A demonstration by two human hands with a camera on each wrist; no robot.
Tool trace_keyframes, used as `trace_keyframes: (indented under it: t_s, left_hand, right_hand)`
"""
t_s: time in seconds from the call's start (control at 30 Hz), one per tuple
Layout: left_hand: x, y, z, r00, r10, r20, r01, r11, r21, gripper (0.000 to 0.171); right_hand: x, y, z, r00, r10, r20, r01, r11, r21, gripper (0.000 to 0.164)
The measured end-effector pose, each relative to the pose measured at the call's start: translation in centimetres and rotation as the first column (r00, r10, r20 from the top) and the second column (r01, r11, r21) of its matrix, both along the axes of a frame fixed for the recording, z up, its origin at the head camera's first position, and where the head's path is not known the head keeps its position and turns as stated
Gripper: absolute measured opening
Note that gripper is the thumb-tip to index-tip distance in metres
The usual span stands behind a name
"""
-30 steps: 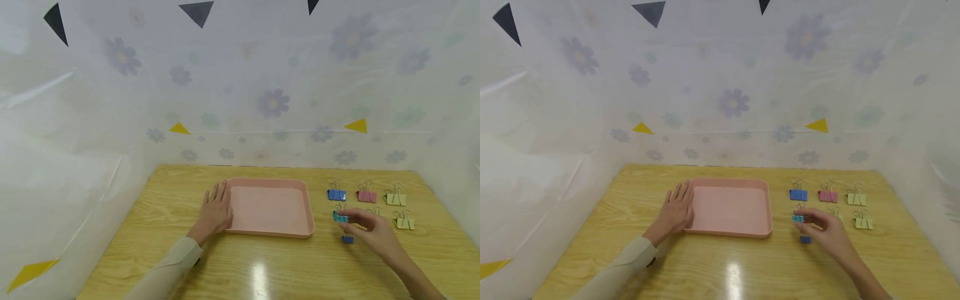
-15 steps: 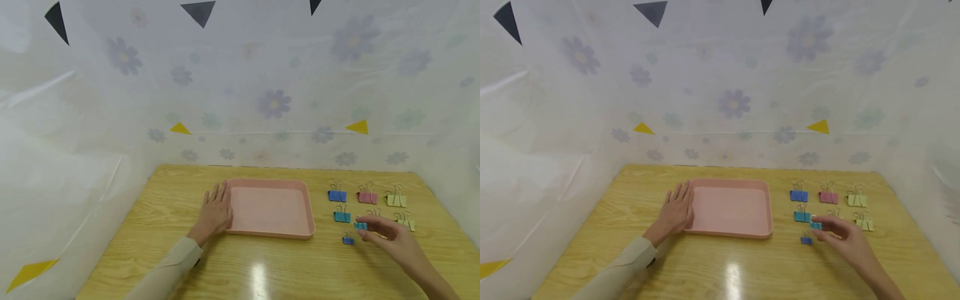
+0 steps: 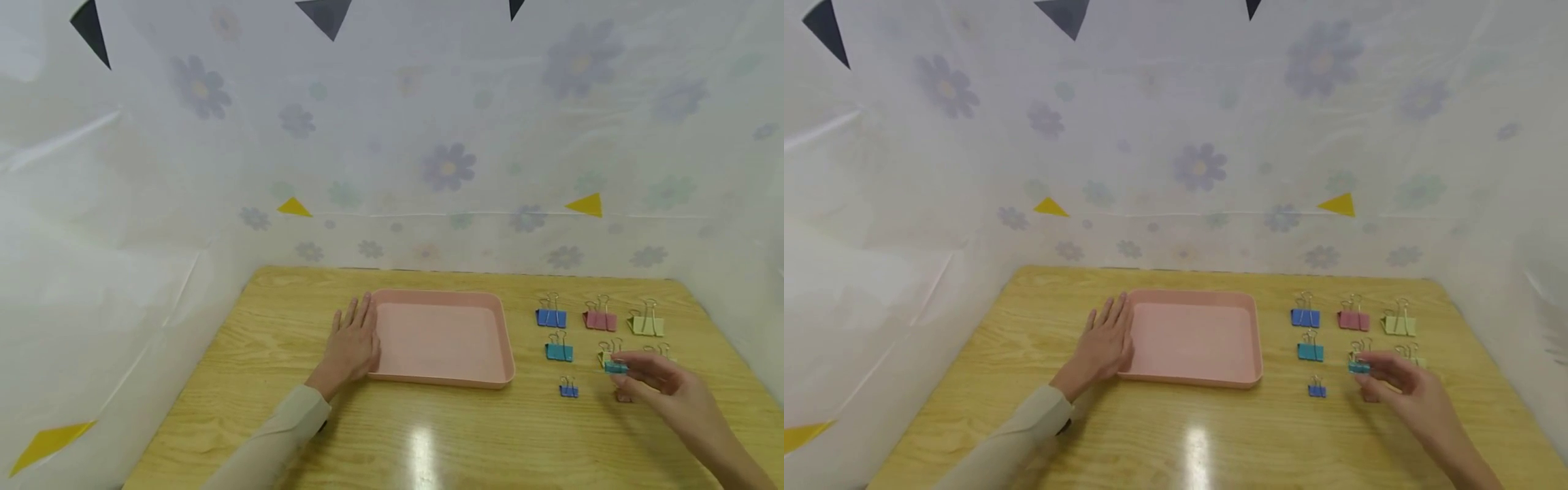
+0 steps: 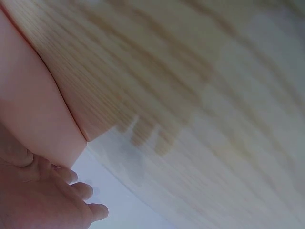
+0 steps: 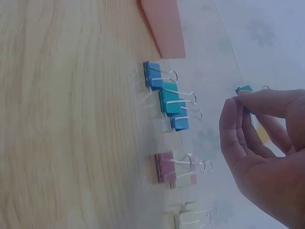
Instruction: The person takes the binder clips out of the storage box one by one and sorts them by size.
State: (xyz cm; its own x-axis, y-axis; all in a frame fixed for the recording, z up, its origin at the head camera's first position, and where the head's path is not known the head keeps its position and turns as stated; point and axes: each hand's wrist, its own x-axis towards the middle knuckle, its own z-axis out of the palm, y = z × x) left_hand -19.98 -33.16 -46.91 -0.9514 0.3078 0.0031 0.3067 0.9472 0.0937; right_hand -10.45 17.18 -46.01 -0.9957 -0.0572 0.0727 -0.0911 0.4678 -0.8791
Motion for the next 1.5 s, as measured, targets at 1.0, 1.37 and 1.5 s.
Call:
trace_keyframes:
  t_s: [1.0, 1.37, 1.5]
  left_hand:
    - [-0.2, 0.2, 0.1, 1.0, 0.017, 0.012, -0.016, 0.999, -0.042, 0.06]
    - [-0.1, 0.2, -0.1, 1.0, 0.013, -0.007, -0.013, 1.0, -0.022, 0.06]
    - [-0.2, 0.1, -0.2, 1.0, 0.009, 0.002, -0.009, 1.0, -0.005, 0.06]
  right_hand:
    - [1.7, 7.8, -3.3, 0.988, -0.071, 0.141, 0.072, 0.997, -0.003, 0.029]
    - [1.2, 9.5, -4.3, 0.981, -0.151, 0.125, 0.122, 0.97, 0.211, 0.036]
    - [0.8, 9.7, -4.3, 0.979, -0.155, 0.133, 0.121, 0.964, 0.238, 0.04]
